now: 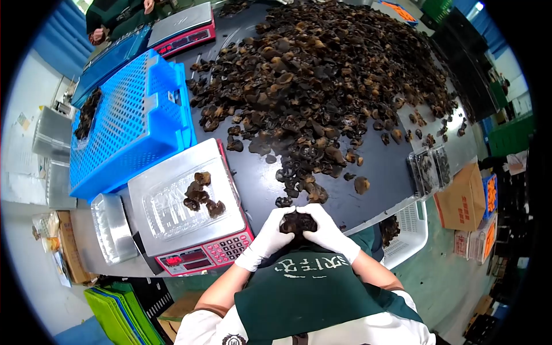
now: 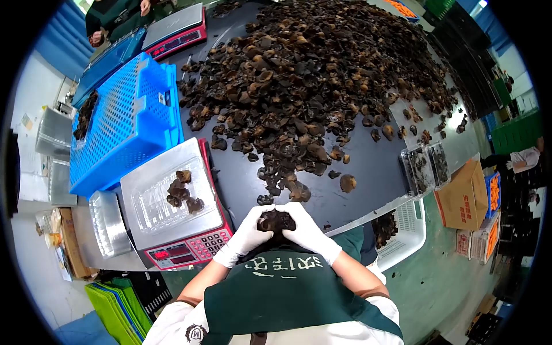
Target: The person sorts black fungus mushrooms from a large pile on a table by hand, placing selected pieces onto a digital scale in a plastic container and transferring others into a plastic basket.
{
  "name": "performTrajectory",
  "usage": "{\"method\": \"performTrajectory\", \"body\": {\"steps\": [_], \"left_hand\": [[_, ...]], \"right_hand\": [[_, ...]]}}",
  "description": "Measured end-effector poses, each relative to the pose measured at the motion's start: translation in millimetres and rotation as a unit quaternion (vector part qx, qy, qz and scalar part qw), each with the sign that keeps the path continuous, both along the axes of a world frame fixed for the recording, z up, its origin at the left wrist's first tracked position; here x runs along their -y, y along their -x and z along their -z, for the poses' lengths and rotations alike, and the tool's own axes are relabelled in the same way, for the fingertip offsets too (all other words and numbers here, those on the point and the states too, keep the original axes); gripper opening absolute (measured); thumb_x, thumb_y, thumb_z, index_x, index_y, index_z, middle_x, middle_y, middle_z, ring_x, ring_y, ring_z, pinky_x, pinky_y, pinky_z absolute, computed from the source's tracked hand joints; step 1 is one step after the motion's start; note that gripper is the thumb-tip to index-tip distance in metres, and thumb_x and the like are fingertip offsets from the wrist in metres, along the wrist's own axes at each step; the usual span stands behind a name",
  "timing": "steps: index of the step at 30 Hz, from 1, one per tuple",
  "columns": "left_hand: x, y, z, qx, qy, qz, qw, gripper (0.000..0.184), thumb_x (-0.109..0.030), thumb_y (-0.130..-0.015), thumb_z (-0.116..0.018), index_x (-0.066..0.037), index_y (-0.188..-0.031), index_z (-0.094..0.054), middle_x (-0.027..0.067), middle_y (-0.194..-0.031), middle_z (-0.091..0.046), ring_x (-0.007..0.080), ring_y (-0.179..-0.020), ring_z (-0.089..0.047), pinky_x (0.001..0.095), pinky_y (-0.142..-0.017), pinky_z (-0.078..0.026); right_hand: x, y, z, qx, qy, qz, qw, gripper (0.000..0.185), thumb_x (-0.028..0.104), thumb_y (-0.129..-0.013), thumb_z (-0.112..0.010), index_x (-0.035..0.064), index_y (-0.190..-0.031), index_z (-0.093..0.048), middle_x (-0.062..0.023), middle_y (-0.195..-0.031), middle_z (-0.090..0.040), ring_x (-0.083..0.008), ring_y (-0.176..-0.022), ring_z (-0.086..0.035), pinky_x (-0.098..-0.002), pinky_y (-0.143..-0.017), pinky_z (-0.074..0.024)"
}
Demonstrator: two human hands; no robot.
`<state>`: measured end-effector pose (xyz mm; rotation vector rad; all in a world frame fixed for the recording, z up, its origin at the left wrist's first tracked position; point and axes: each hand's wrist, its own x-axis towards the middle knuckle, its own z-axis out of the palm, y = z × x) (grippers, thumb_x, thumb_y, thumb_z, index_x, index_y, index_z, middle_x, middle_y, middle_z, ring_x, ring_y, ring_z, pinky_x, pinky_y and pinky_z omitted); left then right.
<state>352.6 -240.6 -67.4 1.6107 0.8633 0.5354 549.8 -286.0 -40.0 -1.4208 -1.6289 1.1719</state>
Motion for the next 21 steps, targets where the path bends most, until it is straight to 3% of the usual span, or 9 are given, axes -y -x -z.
{"method": "performTrajectory", "body": {"steps": [3, 7, 8, 10, 13, 16, 17, 20, 21], "left_hand": [[-0.4, 1.5, -40.6, 0.107, 0.146, -0.067, 0.981, 0.062, 0.006, -0.072, -0.062, -0.003, -0.130, -0.041, 0.0105, -0.120, -0.046, 0.0174, -0.110, -0.050, 0.0292, -0.093, -0.043], [-16.7, 30.0, -114.5, 0.002, -0.136, -0.122, 0.983, 0.055, 0.007, -0.070, -0.063, -0.002, -0.123, -0.050, 0.0096, -0.116, -0.047, 0.0181, -0.105, -0.052, 0.0281, -0.087, -0.045], [-18.5, 41.9, -127.8, -0.010, -0.099, -0.149, 0.984, 0.056, 0.008, -0.069, -0.062, -0.003, -0.122, -0.051, 0.0096, -0.114, -0.048, 0.0177, -0.103, -0.052, 0.0264, -0.083, -0.046], [-20.1, 64.7, -155.5, -0.046, -0.088, -0.223, 0.970, 0.058, 0.009, -0.072, -0.060, -0.002, -0.127, -0.048, 0.0118, -0.121, -0.048, 0.0222, -0.113, -0.050, 0.0317, -0.097, -0.042], [-28.8, 106.7, -149.2, 0.073, -0.033, -0.347, 0.934, 0.061, 0.012, -0.072, -0.056, -0.006, -0.129, -0.046, 0.0068, -0.121, -0.047, 0.0169, -0.108, -0.051, 0.0276, -0.091, -0.045], [-39.2, 150.7, -138.8, -0.004, -0.033, -0.384, 0.923, 0.061, 0.011, -0.072, -0.055, -0.006, -0.130, -0.045, 0.0071, -0.123, -0.047, 0.0171, -0.111, -0.050, 0.0264, -0.089, -0.046], [-41.4, 161.8, -132.4, -0.053, -0.103, -0.372, 0.921, 0.062, 0.010, -0.071, -0.056, -0.007, -0.130, -0.046, 0.0082, -0.125, -0.047, 0.0175, -0.108, -0.051, 0.0252, -0.085, -0.047], [-40.5, 180.7, -125.0, -0.148, -0.126, -0.367, 0.910, 0.063, 0.009, -0.070, -0.058, -0.008, -0.130, -0.048, 0.0093, -0.126, -0.047, 0.0192, -0.108, -0.052, 0.0261, -0.084, -0.047], [-38.8, 189.0, -116.2, -0.190, -0.202, -0.367, 0.888, 0.064, 0.008, -0.069, -0.059, -0.008, -0.130, -0.049, 0.0094, -0.127, -0.048, 0.0192, -0.106, -0.053, 0.0264, -0.082, -0.047]], "right_hand": [[-15.4, 7.6, -24.8, -0.010, -0.030, 0.004, 0.999, 0.052, -0.001, -0.064, -0.063, 0.0061, -0.114, -0.054, -0.0133, -0.112, -0.050, -0.0286, -0.109, -0.051, -0.0356, -0.097, -0.0407], [-57.3, 33.3, -79.8, -0.006, -0.102, -0.070, 0.992, 0.052, -0.001, -0.064, -0.064, 0.0082, -0.115, -0.056, -0.0132, -0.113, -0.051, -0.0306, -0.107, -0.052, -0.0365, -0.094, -0.0437], [-70.3, 44.5, -90.9, 0.011, -0.126, -0.098, 0.987, 0.054, -0.001, -0.065, -0.064, 0.0092, -0.117, -0.055, -0.0130, -0.113, -0.049, -0.0312, -0.107, -0.052, -0.0365, -0.094, -0.0436], [-97.9, 73.8, -108.5, 0.009, -0.176, -0.147, 0.973, 0.054, -0.002, -0.067, -0.064, 0.0109, -0.119, -0.055, -0.0134, -0.115, -0.050, -0.0317, -0.111, -0.051, -0.0371, -0.095, -0.0440], [-133.1, 129.3, -111.2, -0.044, -0.200, -0.203, 0.958, 0.050, -0.004, -0.069, -0.062, 0.0092, -0.117, -0.054, -0.0129, -0.117, -0.048, -0.0326, -0.111, -0.052, -0.0368, -0.095, -0.0450], [-153.7, 176.5, -101.6, -0.050, -0.161, -0.259, 0.951, 0.053, -0.001, -0.071, -0.063, 0.0070, -0.123, -0.051, -0.0139, -0.118, -0.049, -0.0339, -0.111, -0.050, -0.0403, -0.096, -0.0426], [-156.3, 183.1, -96.1, -0.054, -0.164, -0.263, 0.949, 0.053, -0.001, -0.071, -0.063, 0.0070, -0.123, -0.051, -0.0139, -0.118, -0.049, -0.0339, -0.111, -0.050, -0.0403, -0.096, -0.0426], [-156.0, 190.9, -94.4, 0.080, -0.252, -0.280, 0.923, 0.062, 0.011, -0.073, -0.064, 0.0087, -0.132, -0.046, -0.0136, -0.127, -0.050, -0.0331, -0.112, -0.049, -0.0416, -0.097, -0.0397], [-156.4, 184.9, -97.1, 0.057, -0.273, -0.263, 0.924, 0.059, 0.011, -0.073, -0.064, 0.0083, -0.130, -0.048, -0.0135, -0.125, -0.052, -0.0324, -0.112, -0.050, -0.0410, -0.097, -0.0401]]}}
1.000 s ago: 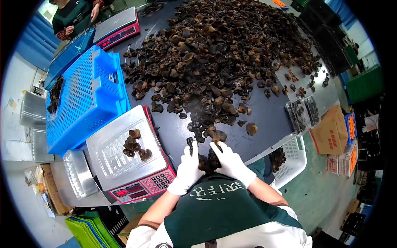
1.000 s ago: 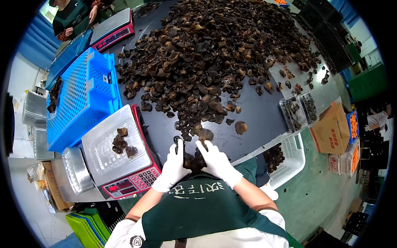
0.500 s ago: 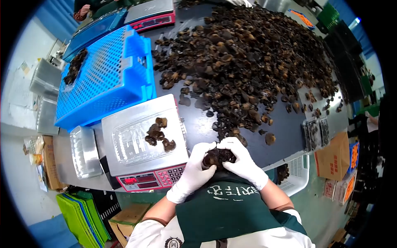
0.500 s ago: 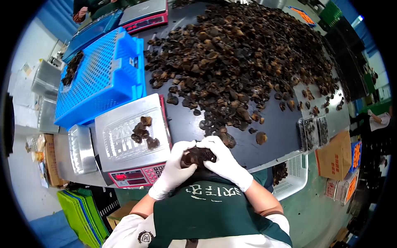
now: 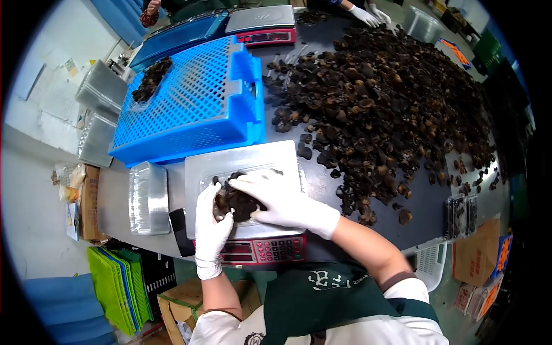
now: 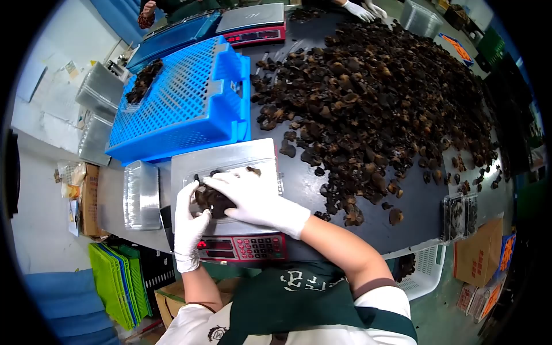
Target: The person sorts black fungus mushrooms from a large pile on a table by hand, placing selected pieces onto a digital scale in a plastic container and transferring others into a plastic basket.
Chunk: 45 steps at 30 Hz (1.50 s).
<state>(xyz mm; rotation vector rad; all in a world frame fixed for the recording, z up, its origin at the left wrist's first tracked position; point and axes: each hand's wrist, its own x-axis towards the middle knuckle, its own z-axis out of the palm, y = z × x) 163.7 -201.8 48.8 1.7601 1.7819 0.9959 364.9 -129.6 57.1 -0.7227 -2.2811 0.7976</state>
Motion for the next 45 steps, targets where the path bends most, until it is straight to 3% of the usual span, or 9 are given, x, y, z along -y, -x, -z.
{"method": "performTrajectory", "body": {"steps": [9, 13, 20, 27, 30, 35, 39, 41, 45], "left_hand": [[20.6, -21.0, -22.3, 0.155, 0.003, -0.047, 0.987, 0.047, 0.012, -0.074, -0.056, -0.005, -0.118, -0.057, 0.0065, -0.109, -0.055, 0.0089, -0.078, -0.051, 0.0209, -0.067, -0.045], [35.5, -66.5, -30.1, 0.163, 0.163, 0.197, 0.953, 0.040, 0.003, -0.078, -0.061, -0.004, -0.118, -0.057, 0.0092, -0.101, -0.058, 0.0143, -0.084, -0.058, 0.0257, -0.072, -0.049], [37.0, -160.1, 15.0, 0.097, 0.145, 0.409, 0.896, 0.048, -0.009, -0.080, -0.063, -0.006, -0.127, -0.051, 0.0169, -0.121, -0.049, 0.0337, -0.116, -0.048, 0.0376, -0.098, -0.041], [24.0, -216.6, 68.6, -0.116, 0.047, 0.370, 0.921, 0.079, -0.016, -0.071, -0.072, 0.003, -0.138, -0.034, 0.0343, -0.132, -0.037, 0.0470, -0.124, -0.038, 0.0474, -0.106, -0.032], [23.6, -214.2, 60.4, -0.074, 0.065, 0.434, 0.895, 0.071, -0.017, -0.072, -0.072, 0.003, -0.133, -0.041, 0.0295, -0.128, -0.044, 0.0416, -0.116, -0.048, 0.0419, -0.100, -0.040], [1.9, -164.5, -27.4, -0.034, -0.083, 0.268, 0.959, 0.029, -0.004, -0.077, -0.067, -0.003, -0.106, -0.062, 0.0103, -0.094, -0.064, 0.0278, -0.081, -0.062, 0.0355, -0.076, -0.050], [-29.6, -100.8, -9.5, -0.037, -0.065, 0.041, 0.996, 0.035, -0.009, -0.077, -0.068, -0.003, -0.111, -0.061, 0.0124, -0.092, -0.059, 0.0286, -0.083, -0.057, 0.0383, -0.078, -0.047], [-37.6, -89.8, -7.6, -0.211, -0.113, 0.001, 0.971, 0.045, -0.007, -0.076, -0.068, -0.003, -0.120, -0.057, 0.0129, -0.097, -0.058, 0.0291, -0.089, -0.056, 0.0385, -0.084, -0.045], [-32.4, -80.9, 8.3, -0.114, -0.108, 0.029, 0.987, 0.040, 0.002, -0.076, -0.061, -0.003, -0.116, -0.059, 0.0141, -0.100, -0.060, 0.0309, -0.095, -0.059, 0.0379, -0.089, -0.046]], "right_hand": [[12.6, -178.0, 82.3, 0.141, -0.067, 0.438, 0.885, 0.048, 0.012, -0.073, -0.068, 0.0110, -0.121, -0.059, -0.0140, -0.128, -0.052, -0.0339, -0.119, -0.046, -0.0439, -0.100, -0.0380], [88.0, -187.4, 98.3, 0.265, -0.007, 0.356, 0.896, 0.058, 0.015, -0.067, -0.073, 0.0157, -0.123, -0.058, -0.0205, -0.144, -0.035, -0.0441, -0.127, -0.036, -0.0511, -0.105, -0.0315], [168.5, -202.1, 97.0, 0.174, 0.000, 0.269, 0.947, 0.012, 0.010, -0.069, -0.069, 0.0145, -0.080, -0.067, -0.0018, -0.104, -0.063, -0.0292, -0.109, -0.051, -0.0460, -0.096, -0.0386], [140.1, -213.8, 102.3, 0.149, 0.022, 0.502, 0.852, 0.048, 0.018, -0.072, -0.070, 0.0123, -0.119, -0.060, -0.0132, -0.130, -0.050, -0.0349, -0.120, -0.044, -0.0448, -0.103, -0.0331], [133.9, -207.1, 111.6, 0.166, 0.060, 0.429, 0.886, 0.063, 0.024, -0.072, -0.070, 0.0116, -0.131, -0.050, -0.0170, -0.139, -0.043, -0.0355, -0.125, -0.040, -0.0443, -0.105, -0.0313], [136.0, -211.4, 116.9, 0.151, 0.100, 0.411, 0.894, 0.064, 0.023, -0.074, -0.068, 0.0103, -0.134, -0.047, -0.0168, -0.141, -0.041, -0.0344, -0.124, -0.042, -0.0426, -0.106, -0.0317], [134.5, -209.8, 116.1, 0.156, 0.098, 0.410, 0.893, 0.064, 0.022, -0.075, -0.067, 0.0104, -0.134, -0.047, -0.0162, -0.140, -0.042, -0.0343, -0.125, -0.041, -0.0426, -0.105, -0.0316], [133.8, -208.7, 112.6, 0.153, 0.101, 0.410, 0.893, 0.063, 0.022, -0.075, -0.067, 0.0104, -0.133, -0.047, -0.0159, -0.139, -0.042, -0.0341, -0.125, -0.041, -0.0424, -0.105, -0.0316], [133.8, -208.4, 105.2, 0.136, 0.123, 0.422, 0.888, 0.057, 0.016, -0.074, -0.068, 0.0097, -0.129, -0.052, -0.0169, -0.138, -0.044, -0.0351, -0.125, -0.041, -0.0423, -0.106, -0.0324]]}}
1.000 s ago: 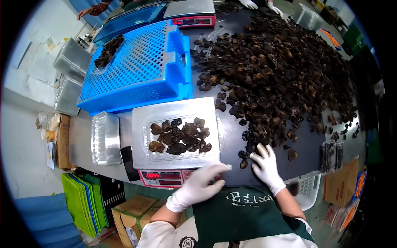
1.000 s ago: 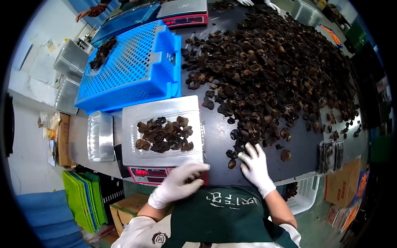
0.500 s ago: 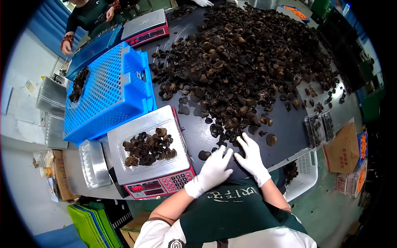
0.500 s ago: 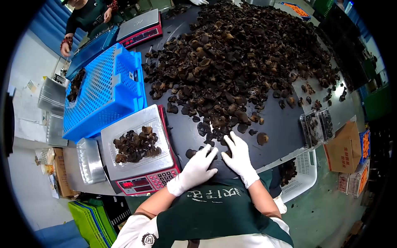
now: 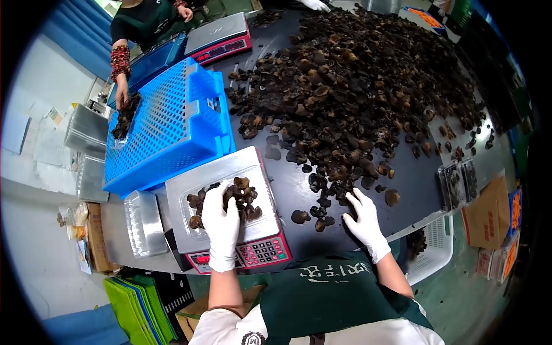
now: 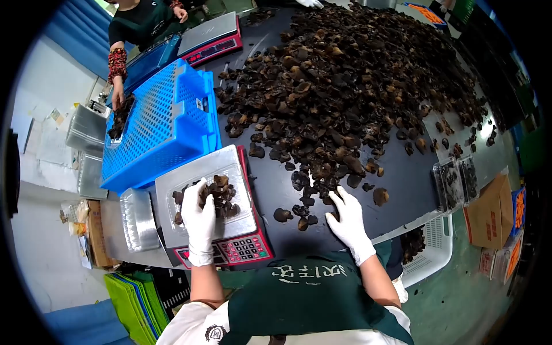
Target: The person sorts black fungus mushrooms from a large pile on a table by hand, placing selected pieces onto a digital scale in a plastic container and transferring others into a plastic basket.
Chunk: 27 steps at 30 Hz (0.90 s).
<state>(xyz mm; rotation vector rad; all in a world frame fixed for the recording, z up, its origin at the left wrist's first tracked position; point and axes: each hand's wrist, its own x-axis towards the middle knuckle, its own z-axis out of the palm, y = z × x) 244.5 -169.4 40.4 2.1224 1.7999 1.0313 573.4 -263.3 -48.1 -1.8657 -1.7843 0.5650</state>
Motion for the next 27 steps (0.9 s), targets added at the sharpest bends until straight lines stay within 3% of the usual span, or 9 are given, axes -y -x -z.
{"method": "performTrajectory", "body": {"steps": [4, 7, 8, 10, 12, 16, 18, 20, 27], "left_hand": [[21.7, -44.5, -19.3, 0.098, -0.079, 0.049, 0.991, 0.031, 0.009, -0.075, -0.057, 0.000, -0.104, -0.061, 0.0124, -0.094, -0.058, 0.0259, -0.093, -0.060, 0.0342, -0.083, -0.049], [45.6, -91.4, -11.0, 0.171, 0.027, 0.260, 0.950, 0.036, -0.005, -0.076, -0.069, 0.000, -0.110, -0.060, 0.0168, -0.106, -0.061, 0.0319, -0.094, -0.059, 0.0369, -0.082, -0.048], [51.7, -107.0, -5.3, 0.185, 0.087, 0.316, 0.927, 0.044, -0.010, -0.078, -0.070, 0.001, -0.118, -0.056, 0.0180, -0.108, -0.060, 0.0328, -0.097, -0.058, 0.0372, -0.084, -0.048], [70.1, -127.1, 13.3, 0.218, 0.172, 0.381, 0.882, 0.060, -0.014, -0.079, -0.069, 0.001, -0.132, -0.046, 0.0186, -0.119, -0.050, 0.0319, -0.102, -0.057, 0.0358, -0.088, -0.047], [81.6, -136.4, 26.4, 0.247, 0.229, 0.414, 0.846, 0.065, -0.015, -0.078, -0.069, 0.000, -0.136, -0.042, 0.0183, -0.124, -0.045, 0.0324, -0.106, -0.054, 0.0372, -0.091, -0.045], [79.6, -129.4, 33.7, 0.142, 0.174, 0.392, 0.892, 0.062, -0.017, -0.079, -0.067, -0.002, -0.134, -0.044, 0.0188, -0.125, -0.045, 0.0341, -0.109, -0.051, 0.0398, -0.095, -0.042], [76.3, -122.0, 37.7, 0.135, 0.172, 0.371, 0.903, 0.057, -0.015, -0.079, -0.067, -0.002, -0.130, -0.048, 0.0186, -0.124, -0.047, 0.0337, -0.108, -0.051, 0.0398, -0.094, -0.043], [70.4, -116.5, 27.6, 0.145, 0.171, 0.356, 0.907, 0.052, -0.013, -0.078, -0.067, -0.002, -0.127, -0.051, 0.0176, -0.121, -0.050, 0.0327, -0.106, -0.053, 0.0387, -0.092, -0.045], [40.2, -80.1, -10.3, 0.162, 0.010, 0.243, 0.956, 0.022, -0.006, -0.077, -0.068, -0.005, -0.099, -0.067, 0.0108, -0.083, -0.066, 0.0281, -0.077, -0.062, 0.0355, -0.072, -0.050]], "right_hand": [[7.3, 10.8, -14.4, 0.009, -0.106, 0.029, 0.994, 0.041, 0.010, -0.072, -0.068, 0.0085, -0.113, -0.062, -0.0152, -0.121, -0.055, -0.0349, -0.115, -0.049, -0.0430, -0.100, -0.0382], [15.7, 23.8, -17.7, -0.333, -0.008, 0.014, 0.943, 0.025, 0.009, -0.085, -0.060, 0.0047, -0.110, -0.061, -0.0130, -0.115, -0.060, -0.0254, -0.104, -0.059, -0.0354, -0.090, -0.0481], [18.1, 30.4, -24.5, -0.610, 0.149, 0.084, 0.774, 0.025, 0.020, -0.095, -0.053, 0.0035, -0.112, -0.058, -0.0099, -0.115, -0.060, -0.0203, -0.096, -0.062, -0.0315, -0.084, -0.0516], [21.2, 33.7, -37.9, -0.763, 0.248, 0.120, 0.585, 0.037, 0.034, -0.098, -0.047, 0.0017, -0.114, -0.056, -0.0092, -0.109, -0.062, -0.0187, -0.089, -0.064, -0.0299, -0.077, -0.0545], [36.7, 15.5, -15.9, -0.726, 0.245, 0.126, 0.630, 0.035, 0.035, -0.096, -0.050, 0.0025, -0.102, -0.060, -0.0062, -0.086, -0.063, -0.0137, -0.068, -0.057, -0.0268, -0.052, -0.0442], [60.5, -59.5, -42.3, -0.467, 0.313, 0.161, 0.811, 0.028, 0.024, -0.090, -0.053, 0.0006, -0.082, -0.065, -0.0026, -0.067, -0.060, -0.0141, -0.054, -0.050, -0.0277, -0.052, -0.0421], [85.3, -116.3, -25.4, -0.080, 0.302, 0.100, 0.944, 0.028, 0.023, -0.087, -0.055, -0.0019, -0.082, -0.067, -0.0101, -0.067, -0.065, -0.0221, -0.058, -0.060, -0.0325, -0.059, -0.0475], [104.6, -145.0, -26.9, 0.247, 0.376, 0.140, 0.882, 0.026, 0.022, -0.085, -0.058, -0.0021, -0.088, -0.067, -0.0193, -0.079, -0.068, -0.0310, -0.073, -0.067, -0.0372, -0.068, -0.0504], [78.6, -106.1, -35.1, 0.023, 0.199, 0.206, 0.958, 0.019, 0.016, -0.083, -0.063, 0.0003, -0.094, -0.068, -0.0180, -0.087, -0.068, -0.0308, -0.082, -0.067, -0.0377, -0.075, -0.0509]]}}
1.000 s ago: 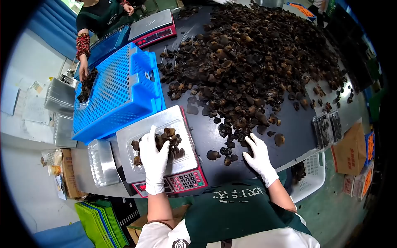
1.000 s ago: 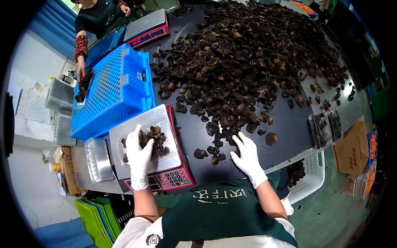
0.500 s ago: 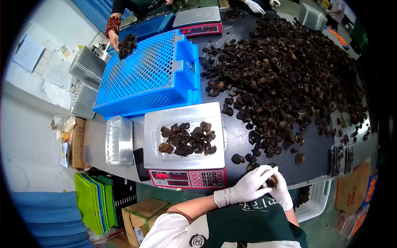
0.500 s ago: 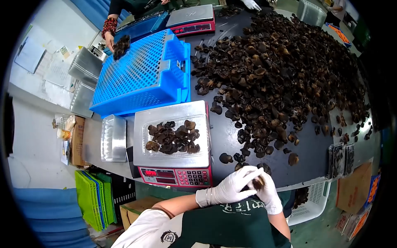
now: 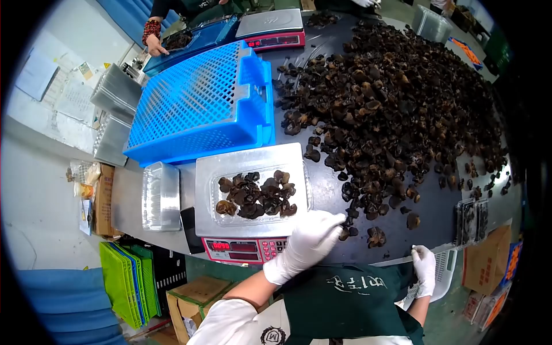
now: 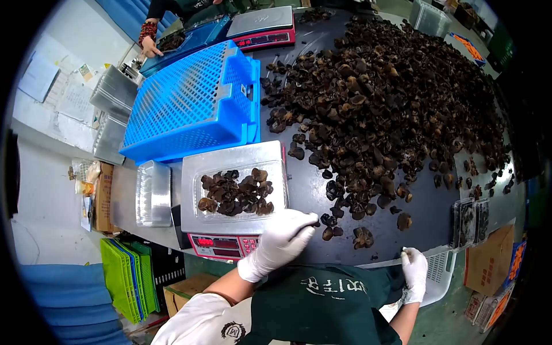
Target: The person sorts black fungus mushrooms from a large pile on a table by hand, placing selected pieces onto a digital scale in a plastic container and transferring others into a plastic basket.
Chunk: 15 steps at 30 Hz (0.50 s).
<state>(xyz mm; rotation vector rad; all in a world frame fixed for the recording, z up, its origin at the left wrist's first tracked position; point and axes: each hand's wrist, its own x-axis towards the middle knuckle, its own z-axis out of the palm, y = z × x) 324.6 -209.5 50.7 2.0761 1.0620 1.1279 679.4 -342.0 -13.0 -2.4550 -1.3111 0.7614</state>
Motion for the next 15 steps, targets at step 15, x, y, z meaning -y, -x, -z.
{"method": "performTrajectory", "body": {"steps": [15], "left_hand": [[16.6, 28.7, -12.5, -0.037, 0.139, -0.026, 0.989, 0.025, -0.006, -0.078, -0.068, -0.004, -0.103, -0.065, 0.0130, -0.093, -0.064, 0.0294, -0.087, -0.061, 0.0362, -0.080, -0.049]], "right_hand": [[-63.6, 52.4, 3.8, 0.069, -0.254, -0.151, 0.953, 0.016, 0.013, -0.076, -0.066, 0.0061, -0.090, -0.067, -0.0113, -0.095, -0.064, -0.0301, -0.091, -0.059, -0.0391, -0.082, -0.0479]]}}
